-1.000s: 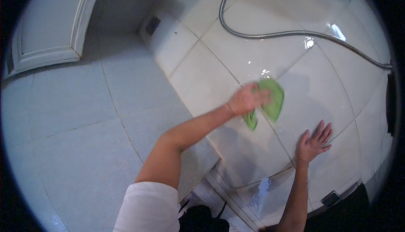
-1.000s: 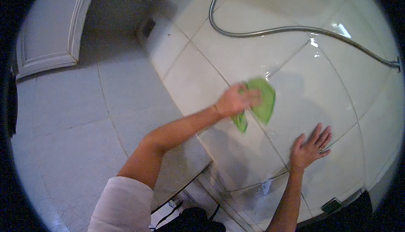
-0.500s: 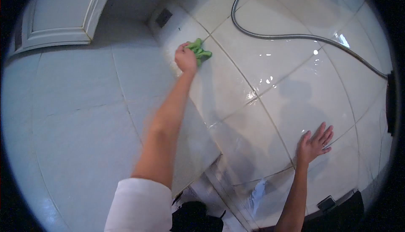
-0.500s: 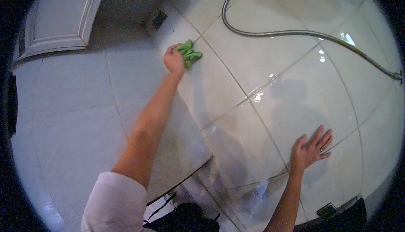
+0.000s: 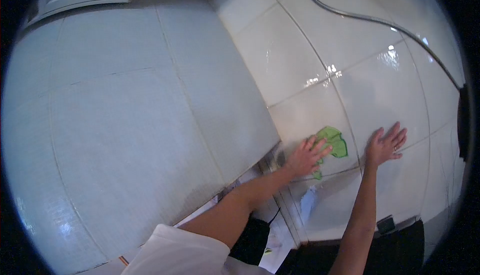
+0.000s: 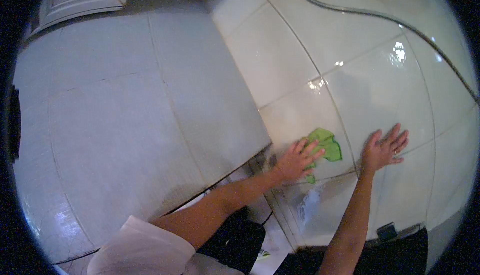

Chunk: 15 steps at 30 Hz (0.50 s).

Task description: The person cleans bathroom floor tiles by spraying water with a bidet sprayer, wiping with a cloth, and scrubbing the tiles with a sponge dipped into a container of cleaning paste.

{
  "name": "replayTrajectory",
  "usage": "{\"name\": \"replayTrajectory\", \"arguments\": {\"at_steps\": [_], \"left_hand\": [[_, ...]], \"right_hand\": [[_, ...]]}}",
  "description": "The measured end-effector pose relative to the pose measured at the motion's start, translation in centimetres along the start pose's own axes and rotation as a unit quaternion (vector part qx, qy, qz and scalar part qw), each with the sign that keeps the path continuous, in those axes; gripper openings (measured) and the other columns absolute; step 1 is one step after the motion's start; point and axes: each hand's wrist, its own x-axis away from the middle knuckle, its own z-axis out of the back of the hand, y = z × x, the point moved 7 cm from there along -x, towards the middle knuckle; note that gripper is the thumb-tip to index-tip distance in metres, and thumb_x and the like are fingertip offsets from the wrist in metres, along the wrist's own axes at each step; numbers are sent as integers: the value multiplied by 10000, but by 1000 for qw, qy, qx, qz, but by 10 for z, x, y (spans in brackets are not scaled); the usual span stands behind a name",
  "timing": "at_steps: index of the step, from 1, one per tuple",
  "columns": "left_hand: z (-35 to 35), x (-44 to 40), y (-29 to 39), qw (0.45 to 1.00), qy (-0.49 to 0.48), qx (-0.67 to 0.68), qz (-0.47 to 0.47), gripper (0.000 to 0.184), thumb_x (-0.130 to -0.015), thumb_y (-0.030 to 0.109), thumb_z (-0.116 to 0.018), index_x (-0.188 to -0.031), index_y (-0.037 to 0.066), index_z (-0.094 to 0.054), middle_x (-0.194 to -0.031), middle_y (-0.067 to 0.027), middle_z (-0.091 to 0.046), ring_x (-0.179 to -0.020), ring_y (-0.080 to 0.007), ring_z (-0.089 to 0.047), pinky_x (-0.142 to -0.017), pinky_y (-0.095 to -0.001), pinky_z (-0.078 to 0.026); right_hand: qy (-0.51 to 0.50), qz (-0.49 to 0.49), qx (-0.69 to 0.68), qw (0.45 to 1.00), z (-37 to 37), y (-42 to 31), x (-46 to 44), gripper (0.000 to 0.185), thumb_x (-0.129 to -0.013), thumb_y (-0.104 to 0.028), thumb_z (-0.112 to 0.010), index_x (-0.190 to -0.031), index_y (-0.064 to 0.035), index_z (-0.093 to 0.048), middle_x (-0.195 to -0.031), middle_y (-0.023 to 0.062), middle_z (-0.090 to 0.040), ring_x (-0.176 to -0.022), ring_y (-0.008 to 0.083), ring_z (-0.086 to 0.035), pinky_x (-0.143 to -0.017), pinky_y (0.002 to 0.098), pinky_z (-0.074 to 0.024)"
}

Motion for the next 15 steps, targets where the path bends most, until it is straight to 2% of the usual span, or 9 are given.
{"name": "replayTrajectory", "arguments": {"at_steps": [1, 2, 4, 5, 7, 10, 12, 14, 15], "left_hand": [[-4, 6, -1, 995, -37, -42, -77, 728, -741, 213, -646, -1406, 161, -352, -1295, -131, -443, -1120, -356, -459, -948, -436, -413], [-10, 13, -4, 995, -44, -33, -78, 728, -741, 213, -646, -1406, 161, -352, -1295, -131, -443, -1120, -356, -459, -948, -436, -413], [-17, 18, -27, 988, -81, -128, 34, 654, -811, 178, -567, -1421, 116, -339, -1314, -162, -412, -1120, -333, -453, -948, -425, -398], [-17, 18, -30, 988, -79, -130, 34, 654, -811, 178, -567, -1421, 116, -339, -1314, -162, -412, -1120, -333, -453, -948, -425, -398], [-4, 20, -60, 953, -70, -196, 220, 625, -824, 113, -515, -1413, 29, -319, -1284, -213, -428, -1044, -304, -481, -903, -414, -406], [9, -16, -104, 904, -59, -274, 322, 541, -842, 102, -463, -1360, -35, -390, -1088, -156, -511, -922, -251, -491, -846, -371, -399], [21, -37, -133, 871, -58, -360, 330, 521, -856, 113, -445, -1354, -36, -404, -1008, -120, -523, -929, -242, -488, -824, -378, -391], [36, -48, -178, 855, -112, -364, 351, 471, -861, 132, -468, -1303, -33, -477, -1054, -131, -540, -962, -258, -488, -803, -396, -389], [54, -57, -189, 859, -159, -391, 291, 425, -859, 154, -488, -1246, -17, -533, -1104, -152, -541, -1010, -283, -489, -833, -408, -386]], "right_hand": [[6, -1, -2, 1000, -1, 0, 0, 608, -885, -404, -488, -1440, -231, -306, -1526, 76, -206, -1402, 301, -174, -983, 733, -111], [15, 3, -3, 1000, -2, 2, 0, 599, -888, -407, -486, -1436, -237, -314, -1524, 80, -209, -1401, 300, -178, -981, 733, -122], [10, 1, 6, 1000, -3, 5, 0, 597, -889, -411, -485, -1436, -239, -315, -1524, 78, -208, -1401, 299, -178, -980, 733, -127], [12, 0, 3, 1000, -3, 2, -1, 595, -890, -414, -484, -1435, -241, -317, -1525, 77, -207, -1402, 299, -177, -979, 733, -131], [17, -1, 3, 1000, -4, 1, -3, 594, -892, -415, -483, -1435, -240, -316, -1526, 75, -205, -1402, 299, -177, -978, 734, -133], [15, 4, 2, 1000, -5, 2, 0, 591, -896, -415, -478, -1435, -238, -315, -1527, 72, -202, -1404, 300, -174, -980, 736, -129], [18, 8, -3, 1000, -3, 1, 1, 588, -899, -414, -475, -1435, -236, -315, -1527, 71, -201, -1404, 301, -172, -982, 737, -123], [11, -4, -6, 1000, -2, 1, -2, 585, -900, -415, -473, -1435, -237, -315, -1526, 72, -203, -1404, 298, -173, -986, 737, -116], [15, -8, -10, 1000, 0, 1, -5, 585, -900, -415, -473, -1435, -237, -315, -1526, 72, -203, -1404, 298, -173, -986, 737, -116]]}}
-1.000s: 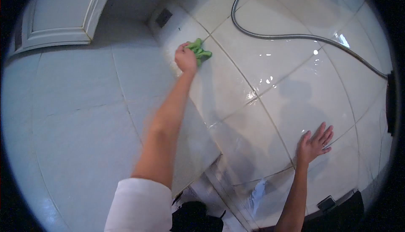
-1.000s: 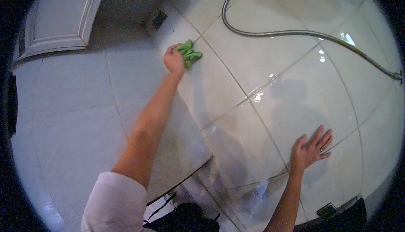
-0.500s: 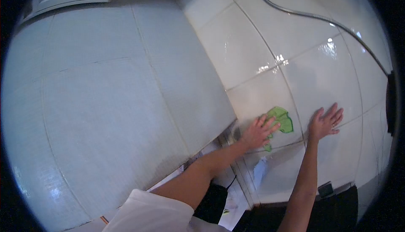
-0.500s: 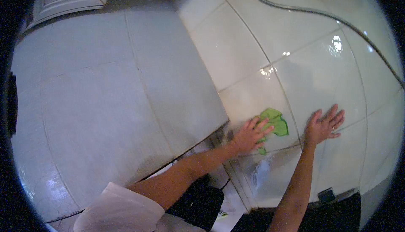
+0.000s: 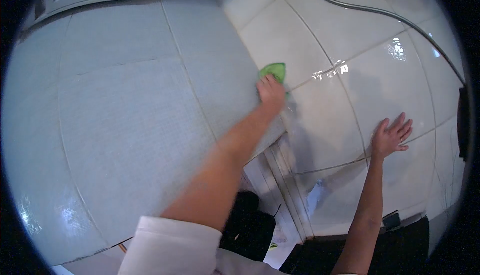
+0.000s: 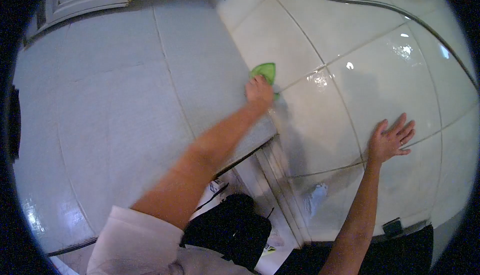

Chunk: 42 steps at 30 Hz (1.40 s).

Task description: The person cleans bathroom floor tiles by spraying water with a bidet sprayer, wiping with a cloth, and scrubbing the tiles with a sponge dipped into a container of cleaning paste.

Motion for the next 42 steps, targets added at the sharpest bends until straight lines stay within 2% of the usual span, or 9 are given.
{"name": "replayTrajectory", "arguments": {"at_steps": [5, 7, 11, 15, 21, 28, 34, 40, 42], "left_hand": [[91, -23, -85, 925, -170, -256, -221, 334, -847, 198, -531, -1105, 11, -631, -1164, -184, -544, -1096, -337, -485, -837, -419, -436], [123, 12, -111, 891, -212, -256, -309, 335, -833, 216, -550, -1059, -20, -622, -1142, -215, -537, -1119, -376, -470, -846, -468, -460], [94, 63, -130, 917, -52, -86, -385, 342, -834, 212, -533, -1027, -59, -614, -1123, -249, -548, -1072, -403, -509, -957, -545, -398], [31, 91, -37, 840, -214, -53, -496, 317, -818, 193, -525, -1015, -34, -626, -1178, -216, -558, -1187, -395, -462, -978, -455, -407], [4, 4, -37, 926, -164, -76, -330, 229, -802, 203, -528, -819, 50, -698, -858, -149, -685, -807, -316, -664, -739, -431, -530], [51, -32, -64, 934, -141, -219, -245, 325, -894, 266, -471, -1070, 40, -624, -1161, -177, -570, -1103, -368, -535, -860, -460, -484], [61, 75, 34, 872, -154, -70, -459, 464, -857, 419, -545, -1094, 21, -564, -1114, -196, -554, -986, -411, -555, -790, -502, -516], [-28, 150, 85, 762, -189, -158, -599, 352, -784, 287, -620, -1043, 49, -598, -990, -134, -597, -884, -328, -602, -725, -421, -536], [-41, 199, 97, 725, -29, -133, -675, 205, -786, 203, -600, -952, 97, -657, -921, -81, -619, -864, -283, -610, -704, -388, -534]], "right_hand": [[3, -7, -6, 1000, -6, 5, 6, 598, -877, -410, -498, -1429, -266, -319, -1526, 53, -209, -1401, 288, -187, -988, 736, -110], [15, -12, -12, 1000, -3, 6, 4, 601, -871, -410, -503, -1427, -274, -320, -1525, 44, -212, -1398, 289, -193, -986, 739, -111], [28, -12, -24, 999, -1, 5, 5, 609, -858, -413, -512, -1423, -289, -319, -1524, 21, -215, -1391, 287, -212, -980, 745, -126], [22, -11, -28, 999, 0, 5, 5, 613, -852, -416, -518, -1419, -287, -322, -1522, 24, -216, -1389, 283, -216, -978, 745, -132], [17, -5, -18, 1000, 0, 3, 4, 618, -840, -436, -527, -1407, -284, -334, -1508, 47, -236, -1386, 286, -218, -966, 755, -134], [30, 0, -5, 1000, -3, 6, 5, 608, -837, -462, -516, -1393, -272, -361, -1497, 54, -249, -1380, 287, -226, -948, 761, -171], [39, 1, 11, 999, -11, 10, 5, 590, -838, -465, -511, -1381, -275, -379, -1484, 49, -267, -1378, 288, -229, -943, 768, -176], [55, 8, -3, 998, -9, 10, 6, 590, -834, -474, -512, -1373, -267, -392, -1463, 53, -312, -1367, 284, -248, -940, 772, -177], [55, 11, 3, 998, -9, 9, 6, 591, -832, -478, -509, -1371, -263, -396, -1455, 59, -329, -1363, 287, -257, -940, 772, -175]]}}
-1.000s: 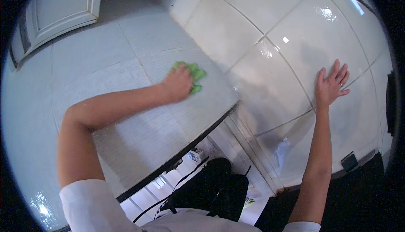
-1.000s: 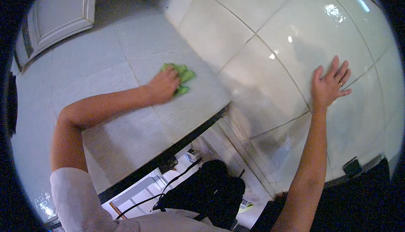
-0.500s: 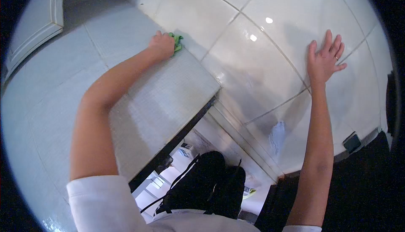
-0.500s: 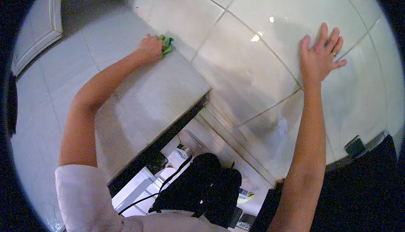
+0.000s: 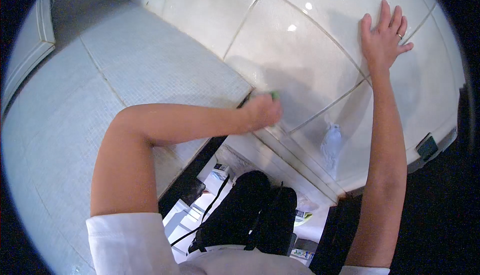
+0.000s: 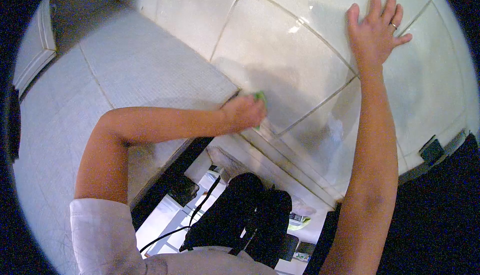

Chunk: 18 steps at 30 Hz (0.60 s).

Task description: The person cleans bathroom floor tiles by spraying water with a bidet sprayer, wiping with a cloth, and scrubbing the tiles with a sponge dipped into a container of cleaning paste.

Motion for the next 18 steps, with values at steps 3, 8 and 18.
{"name": "replayTrajectory", "arguments": {"at_steps": [3, 8, 18], "left_hand": [[-17, 5, 49, 978, -101, 23, -180, 131, -802, 164, -577, -855, 151, -695, -832, -47, -645, -811, -247, -627, -680, -374, -521], [-31, 0, -1, 972, -221, 17, -75, 85, -727, 188, -617, -713, 165, -697, -773, -32, -680, -754, -219, -653, -640, -396, -493], [136, -1, -220, 950, 109, -127, 265, 98, -743, 161, -620, -763, 70, -652, -739, -103, -652, -732, -271, -678, -624, -395, -548]], "right_hand": [[12, 8, -6, 1000, 1, 0, 0, 594, -833, -481, -502, -1371, -254, -396, -1459, 63, -325, -1360, 295, -262, -942, 771, -173], [9, 5, -11, 1000, -3, 1, 1, 581, -844, -487, -472, -1373, -261, -394, -1472, 57, -307, -1367, 269, -251, -957, 747, -158], [8, -7, -9, 1000, -5, 3, 0, 584, -844, -477, -476, -1374, -247, -395, -1469, 66, -313, -1369, 285, -254, -955, 753, -157]]}}
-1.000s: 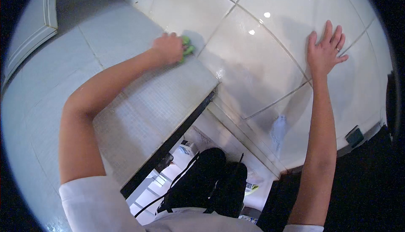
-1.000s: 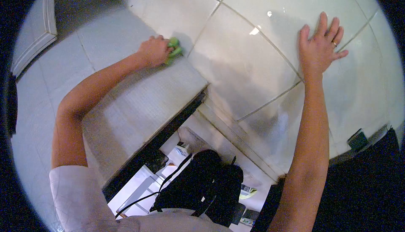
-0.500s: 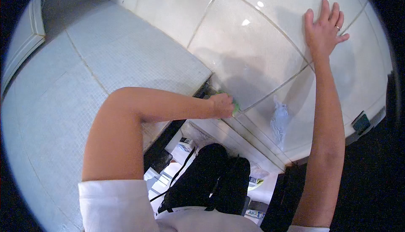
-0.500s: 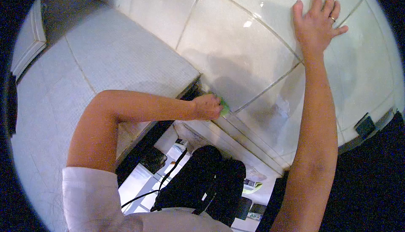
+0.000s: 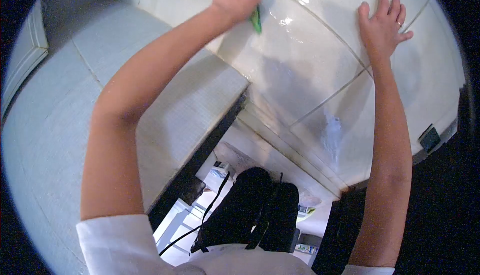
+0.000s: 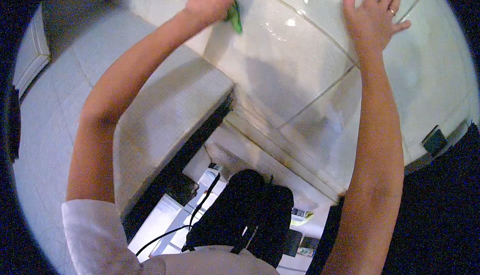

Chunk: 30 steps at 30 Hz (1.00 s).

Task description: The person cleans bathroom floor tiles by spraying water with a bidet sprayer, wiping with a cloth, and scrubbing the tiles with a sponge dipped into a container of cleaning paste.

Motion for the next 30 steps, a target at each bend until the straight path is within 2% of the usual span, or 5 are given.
{"name": "replayTrajectory", "arguments": {"at_steps": [6, 14, 21, 26, 30], "left_hand": [[16, -7, -8, 983, 110, -1, 148, 251, -779, 166, -562, -995, 40, -581, -891, -127, -645, -731, -280, -657, -580, -414, -541], [3, 76, 189, 874, 274, 104, -388, 481, -837, 243, -490, -1313, 179, -462, -1353, -54, -472, -1149, -237, -503, -938, -422, -414], [-63, 52, -5, 981, 130, 95, -110, 715, -743, 123, -567, -1413, 279, -374, -1485, -104, -303, -1272, -323, -401, -1042, -498, -296], [-120, 52, -159, 900, -50, 65, 428, 842, -797, 529, -551, -1469, 147, -217, -1489, -253, -195, -1338, -469, -237, -1047, -617, -204], [-127, -33, -99, 872, 106, 223, 422, 1047, -763, 692, -513, -1472, 46, -95, -1509, -284, -19, -1370, -512, 25, -1026, -702, -121]], "right_hand": [[-34, -10, 27, 999, 0, 1, -1, 604, -821, -460, -506, -1374, -243, -399, -1486, 57, -285, -1375, 288, -242, -963, 759, -152], [-26, -19, 8, 999, 2, -4, -12, 620, -805, -441, -539, -1377, -245, -396, -1492, 53, -280, -1381, 289, -224, -964, 753, -152], [-87, -33, 19, 995, 11, -13, -2, 597, -770, -361, -562, -1321, -174, -424, -1462, 113, -292, -1365, 329, -231, -993, 732, -142], [-113, -47, 38, 992, 9, -13, -1, 642, -758, -321, -568, -1345, -140, -381, -1476, 129, -241, -1383, 326, -189, -1019, 706, -146], [-101, -45, 25, 994, 11, -12, 1, 630, -770, -322, -562, -1343, -139, -379, -1472, 131, -244, -1383, 325, -187, -1022, 704, -141]]}}
